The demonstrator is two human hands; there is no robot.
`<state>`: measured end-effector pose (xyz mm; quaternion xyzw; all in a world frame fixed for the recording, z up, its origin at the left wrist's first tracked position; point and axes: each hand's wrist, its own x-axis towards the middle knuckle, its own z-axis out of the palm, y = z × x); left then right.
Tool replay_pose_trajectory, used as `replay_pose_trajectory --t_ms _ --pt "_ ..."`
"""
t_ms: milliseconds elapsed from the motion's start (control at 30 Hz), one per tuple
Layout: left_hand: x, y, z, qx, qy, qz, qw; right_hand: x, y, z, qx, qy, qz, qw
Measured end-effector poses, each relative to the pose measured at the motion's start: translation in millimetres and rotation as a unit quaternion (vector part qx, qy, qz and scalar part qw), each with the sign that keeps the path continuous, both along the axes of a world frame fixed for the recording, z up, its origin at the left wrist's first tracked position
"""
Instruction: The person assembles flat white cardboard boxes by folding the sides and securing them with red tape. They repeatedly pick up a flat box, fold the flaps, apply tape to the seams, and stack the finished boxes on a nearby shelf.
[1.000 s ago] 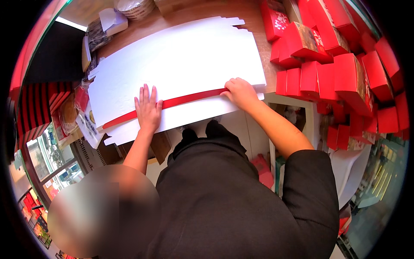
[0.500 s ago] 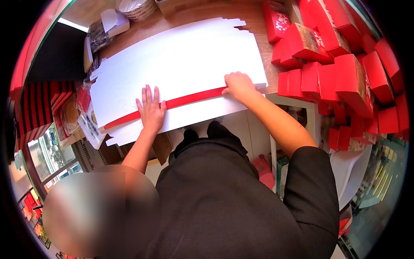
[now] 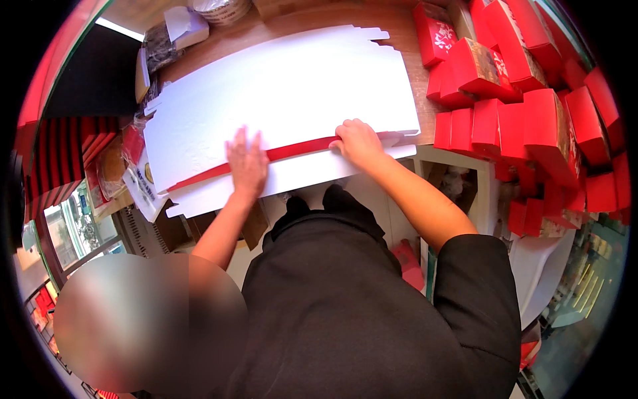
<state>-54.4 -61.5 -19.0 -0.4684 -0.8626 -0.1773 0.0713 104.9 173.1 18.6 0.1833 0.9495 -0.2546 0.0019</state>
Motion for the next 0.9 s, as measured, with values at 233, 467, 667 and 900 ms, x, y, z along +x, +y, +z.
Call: replay_pose_trajectory --t_ms 233,467,667,900 --pt "50 78 15 0.064 -0.111 -0.125 0.984 5 -2 -5 0.019 0.041 0.0 0.999" --pt "51 81 13 0.083 -0.101 -0.12 0.984 15 1 -15 0.008 0.109 0.019 0.994" --pt "49 80 14 0.075 -0.111 -0.106 0.985 42 34 -11 0.016 0.081 -0.01 0.996" --pt "49 76 14 0.056 -0.12 -0.067 0.989 28 41 25 0.04 -0.136 -0.082 0.987"
